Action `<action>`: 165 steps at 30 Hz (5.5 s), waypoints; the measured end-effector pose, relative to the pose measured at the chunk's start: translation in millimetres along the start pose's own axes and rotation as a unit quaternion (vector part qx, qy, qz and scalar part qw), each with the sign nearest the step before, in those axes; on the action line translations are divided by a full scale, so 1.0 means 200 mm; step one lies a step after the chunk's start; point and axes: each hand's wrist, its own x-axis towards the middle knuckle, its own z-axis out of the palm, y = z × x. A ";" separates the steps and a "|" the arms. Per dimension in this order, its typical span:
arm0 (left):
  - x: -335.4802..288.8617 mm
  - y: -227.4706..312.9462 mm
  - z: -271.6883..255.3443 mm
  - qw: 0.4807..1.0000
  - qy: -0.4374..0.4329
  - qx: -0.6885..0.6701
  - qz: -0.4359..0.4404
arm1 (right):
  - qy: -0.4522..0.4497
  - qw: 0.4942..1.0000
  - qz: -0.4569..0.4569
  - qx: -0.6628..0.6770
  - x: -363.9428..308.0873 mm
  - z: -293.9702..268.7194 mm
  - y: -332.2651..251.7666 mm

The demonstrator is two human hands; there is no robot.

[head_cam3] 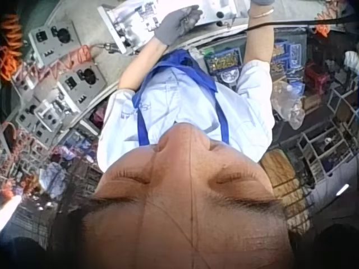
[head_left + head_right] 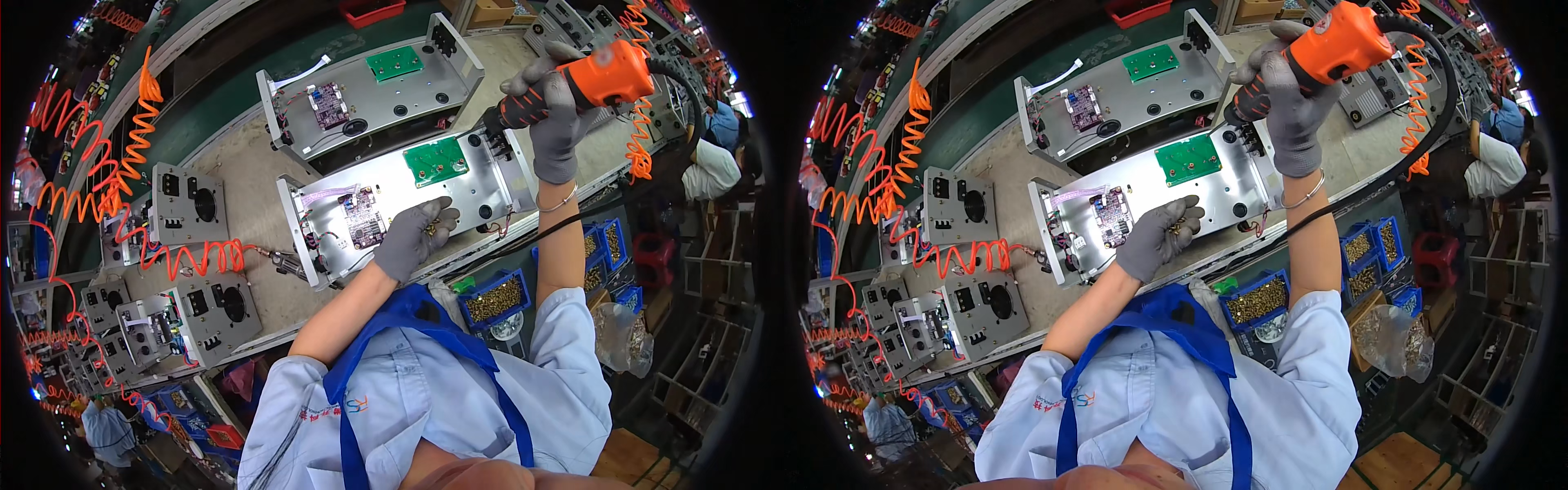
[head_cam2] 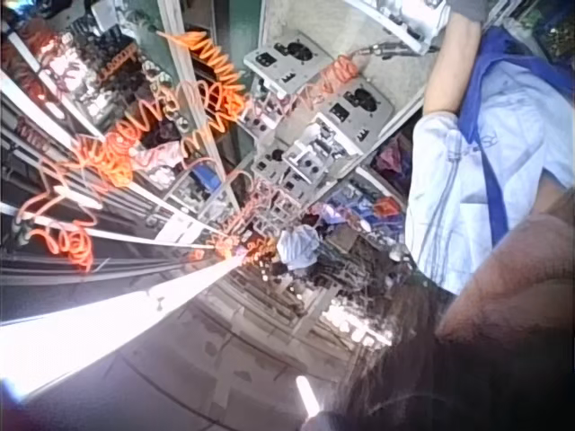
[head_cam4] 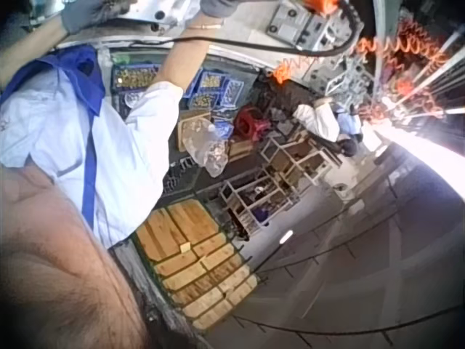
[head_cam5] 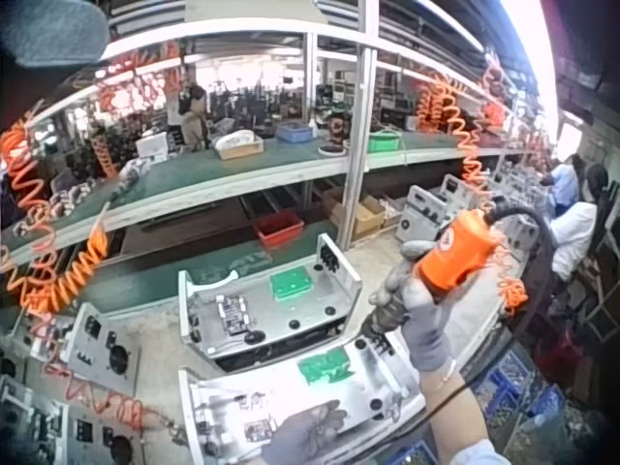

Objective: The person assembles electronic devices on a factory assembly line. They use a pneumatic screwdriver to secure screws into metal chassis and install green circuit boards. The person also handles various small components and wires, connecting them to the boards and securing them within the device casing.

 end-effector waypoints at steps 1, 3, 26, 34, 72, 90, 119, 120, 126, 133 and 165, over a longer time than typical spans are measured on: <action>0.00 0.01 0.00 1.000 -0.002 0.012 -0.005 | -0.004 1.000 0.002 0.008 0.00 0.00 0.01; 0.02 0.01 -0.04 0.999 -0.025 0.018 -0.033 | -0.007 0.999 0.003 0.031 0.01 0.01 0.03; -0.03 0.06 0.05 0.996 0.014 0.075 0.044 | -0.067 0.992 0.102 0.016 0.17 0.07 0.18; -0.30 0.39 0.27 0.994 0.009 0.051 0.101 | -0.105 0.944 -0.038 0.310 0.15 0.09 -0.22; 0.43 1.17 0.28 0.992 -0.096 -0.066 0.043 | -0.056 0.913 -0.041 0.402 0.55 0.08 -0.08; 0.89 1.46 0.11 0.993 0.044 0.056 0.093 | -0.013 0.933 -0.052 0.357 0.73 0.02 0.47; 1.00 1.47 0.03 0.995 -0.085 0.050 0.009 | -0.040 0.913 -0.020 0.406 0.69 -0.04 0.55; 1.00 1.47 0.02 0.994 -0.092 0.056 0.002 | 0.001 0.930 -0.017 0.366 0.68 -0.04 0.54; 0.99 1.45 0.03 0.785 0.113 0.596 0.125 | 0.087 0.973 -0.024 0.214 0.69 0.02 0.49; 0.95 1.36 0.02 0.452 0.132 0.877 0.096 | 0.018 0.999 0.023 0.031 0.62 0.08 0.58; 0.99 1.34 -0.02 0.429 0.098 0.892 0.100 | 0.019 0.984 0.173 -0.051 0.76 0.43 0.68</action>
